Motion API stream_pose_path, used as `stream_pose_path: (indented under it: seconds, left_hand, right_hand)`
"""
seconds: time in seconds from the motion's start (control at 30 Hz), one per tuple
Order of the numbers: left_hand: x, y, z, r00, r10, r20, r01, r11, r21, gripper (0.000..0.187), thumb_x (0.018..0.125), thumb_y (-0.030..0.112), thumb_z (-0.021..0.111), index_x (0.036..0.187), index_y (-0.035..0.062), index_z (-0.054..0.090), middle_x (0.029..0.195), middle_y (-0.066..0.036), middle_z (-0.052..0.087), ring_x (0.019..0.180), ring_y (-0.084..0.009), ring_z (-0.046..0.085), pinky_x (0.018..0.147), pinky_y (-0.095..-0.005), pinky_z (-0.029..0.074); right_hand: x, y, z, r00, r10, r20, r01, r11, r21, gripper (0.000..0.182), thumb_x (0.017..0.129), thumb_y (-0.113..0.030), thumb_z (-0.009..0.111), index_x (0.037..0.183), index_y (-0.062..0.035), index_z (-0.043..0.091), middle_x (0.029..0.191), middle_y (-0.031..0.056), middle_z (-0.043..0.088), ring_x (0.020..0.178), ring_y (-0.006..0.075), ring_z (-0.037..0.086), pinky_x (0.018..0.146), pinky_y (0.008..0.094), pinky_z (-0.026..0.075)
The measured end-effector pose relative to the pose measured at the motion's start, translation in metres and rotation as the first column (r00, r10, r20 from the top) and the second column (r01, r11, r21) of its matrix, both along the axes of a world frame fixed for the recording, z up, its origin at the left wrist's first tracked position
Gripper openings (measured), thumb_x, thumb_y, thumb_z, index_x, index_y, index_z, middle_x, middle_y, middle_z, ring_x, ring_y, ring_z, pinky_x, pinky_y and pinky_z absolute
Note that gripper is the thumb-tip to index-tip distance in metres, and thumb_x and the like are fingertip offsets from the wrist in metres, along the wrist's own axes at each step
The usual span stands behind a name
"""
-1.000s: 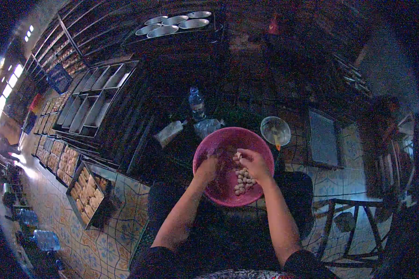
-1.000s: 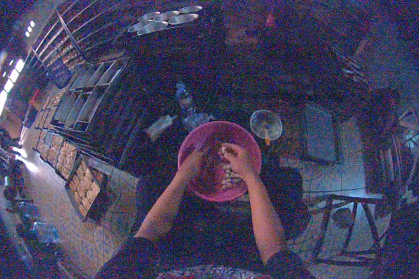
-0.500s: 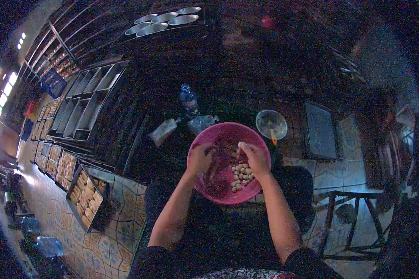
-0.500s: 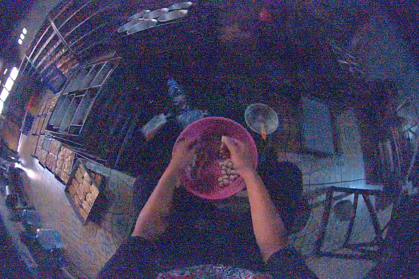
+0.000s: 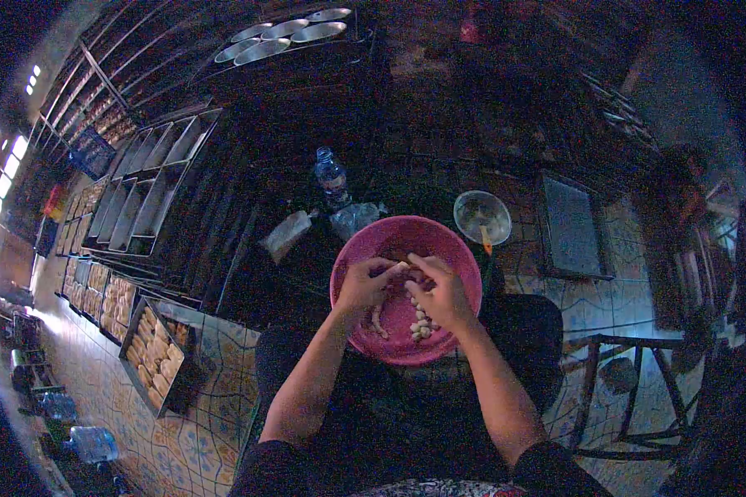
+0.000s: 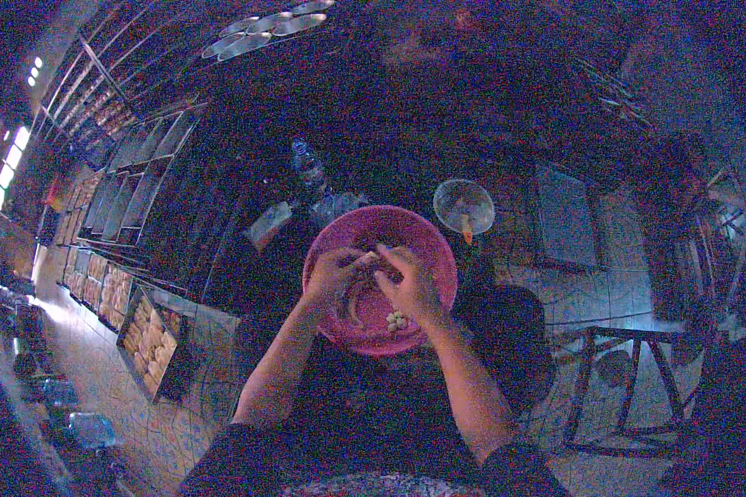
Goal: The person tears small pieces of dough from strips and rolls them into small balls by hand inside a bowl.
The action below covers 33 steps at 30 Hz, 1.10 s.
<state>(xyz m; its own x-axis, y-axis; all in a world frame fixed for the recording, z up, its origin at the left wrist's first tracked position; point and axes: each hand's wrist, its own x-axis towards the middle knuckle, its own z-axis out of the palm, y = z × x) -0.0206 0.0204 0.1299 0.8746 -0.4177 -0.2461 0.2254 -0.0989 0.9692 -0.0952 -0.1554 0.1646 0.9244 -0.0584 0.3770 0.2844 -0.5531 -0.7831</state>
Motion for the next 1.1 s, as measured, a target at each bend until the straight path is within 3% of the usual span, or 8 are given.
stream_pose_path:
  seconds: [0.13, 0.23, 0.3, 0.53, 0.63, 0.8, 0.93, 1.1]
  left_hand:
    - [-0.001, 0.004, -0.004, 0.996, -0.065, 0.052, 0.061, 0.995, 0.075, 0.029, 0.098, 0.028, 0.067, 0.111, 0.0031, 0.07, 0.091, -0.013, 0.07, 0.048, -0.0215, 0.064, 0.033, -0.041, 0.056]
    - [-0.006, 0.002, 0.006, 0.898, -0.153, 0.413, 0.095, 0.983, 0.158, 0.026, 0.099, 0.028, 0.065, 0.11, 0.0049, 0.07, 0.095, -0.01, 0.07, 0.063, -0.0219, 0.069, 0.036, -0.0433, 0.059]
    - [-0.011, 0.0, 0.02, 0.993, -0.118, -0.033, 0.119, 0.991, 0.053, 0.026, 0.1, 0.028, 0.063, 0.11, 0.0055, 0.07, 0.098, -0.006, 0.069, 0.077, -0.0208, 0.069, 0.04, -0.0419, 0.061]
    - [-0.013, -0.013, -0.008, 0.999, -0.023, 0.044, 0.025, 0.999, -0.029, 0.024, 0.1, 0.028, 0.064, 0.109, 0.0063, 0.07, 0.094, -0.004, 0.07, 0.087, -0.0138, 0.064, 0.069, -0.0334, 0.057]
    - [-0.015, -0.013, -0.005, 0.997, 0.015, -0.076, -0.011, 0.999, 0.047, 0.02, 0.1, 0.024, 0.065, 0.109, 0.0073, 0.069, 0.094, -0.003, 0.07, 0.089, -0.0125, 0.062, 0.079, -0.0338, 0.052]
    - [-0.011, -0.008, -0.006, 0.959, 0.004, 0.284, -0.031, 0.995, 0.091, 0.019, 0.097, 0.018, 0.067, 0.108, 0.0031, 0.071, 0.103, -0.004, 0.072, 0.091, -0.0153, 0.065, 0.085, -0.0328, 0.053]
    - [-0.015, -0.018, 0.005, 0.878, 0.21, 0.431, -0.229, 0.973, -0.009, 0.016, 0.094, 0.016, 0.071, 0.104, 0.0028, 0.072, 0.105, -0.008, 0.073, 0.093, -0.0189, 0.069, 0.086, -0.0324, 0.054]
    - [-0.026, -0.017, 0.026, 0.781, -0.055, 0.622, -0.126, 0.962, 0.244, 0.017, 0.091, 0.017, 0.075, 0.101, 0.0043, 0.073, 0.103, -0.008, 0.074, 0.098, -0.0207, 0.07, 0.09, -0.0337, 0.055]
  right_hand:
    - [-0.002, -0.001, 0.006, 0.999, -0.031, -0.021, 0.031, 1.0, 0.002, 0.035, 0.082, -0.011, 0.079, 0.115, -0.0032, 0.07, 0.107, 0.0117, 0.072, 0.098, 0.0252, 0.07, 0.084, 0.0346, 0.056]
    - [0.0, -0.005, 0.002, 0.994, 0.003, 0.108, 0.008, 0.995, -0.102, 0.04, 0.083, -0.015, 0.08, 0.119, -0.0041, 0.068, 0.104, 0.0114, 0.072, 0.098, 0.0255, 0.071, 0.085, 0.0356, 0.055]
    - [-0.001, -0.007, 0.007, 1.0, 0.02, 0.004, -0.02, 0.999, -0.039, 0.039, 0.086, -0.016, 0.078, 0.122, -0.0048, 0.066, 0.102, 0.0117, 0.073, 0.099, 0.0253, 0.071, 0.086, 0.0363, 0.055]
    - [-0.001, -0.01, -0.003, 0.989, -0.034, -0.146, 0.05, 0.993, 0.109, 0.036, 0.095, -0.017, 0.069, 0.128, -0.0053, 0.061, 0.107, 0.0119, 0.073, 0.101, 0.0234, 0.071, 0.087, 0.0371, 0.055]
    - [-0.002, -0.015, -0.01, 0.941, 0.039, -0.336, 0.134, 0.869, 0.476, 0.039, 0.095, -0.017, 0.068, 0.131, -0.0061, 0.058, 0.106, 0.0108, 0.072, 0.101, 0.0204, 0.07, 0.084, 0.0341, 0.056]
    - [-0.003, -0.028, -0.021, 0.877, 0.275, -0.394, 0.154, 0.616, 0.773, 0.047, 0.093, -0.012, 0.069, 0.136, -0.0067, 0.052, 0.111, 0.0089, 0.07, 0.105, 0.0193, 0.067, 0.09, 0.0315, 0.054]
    - [-0.003, -0.022, -0.015, 0.934, 0.148, -0.324, 0.163, 0.63, 0.76, 0.051, 0.091, -0.011, 0.072, 0.137, -0.0059, 0.05, 0.116, 0.0107, 0.068, 0.111, 0.0203, 0.065, 0.094, 0.032, 0.053]
    - [-0.003, -0.017, -0.024, 0.936, 0.108, -0.336, 0.189, 0.651, 0.735, 0.054, 0.087, -0.01, 0.077, 0.134, -0.0032, 0.052, 0.121, 0.0123, 0.066, 0.116, 0.0215, 0.063, 0.097, 0.0339, 0.053]
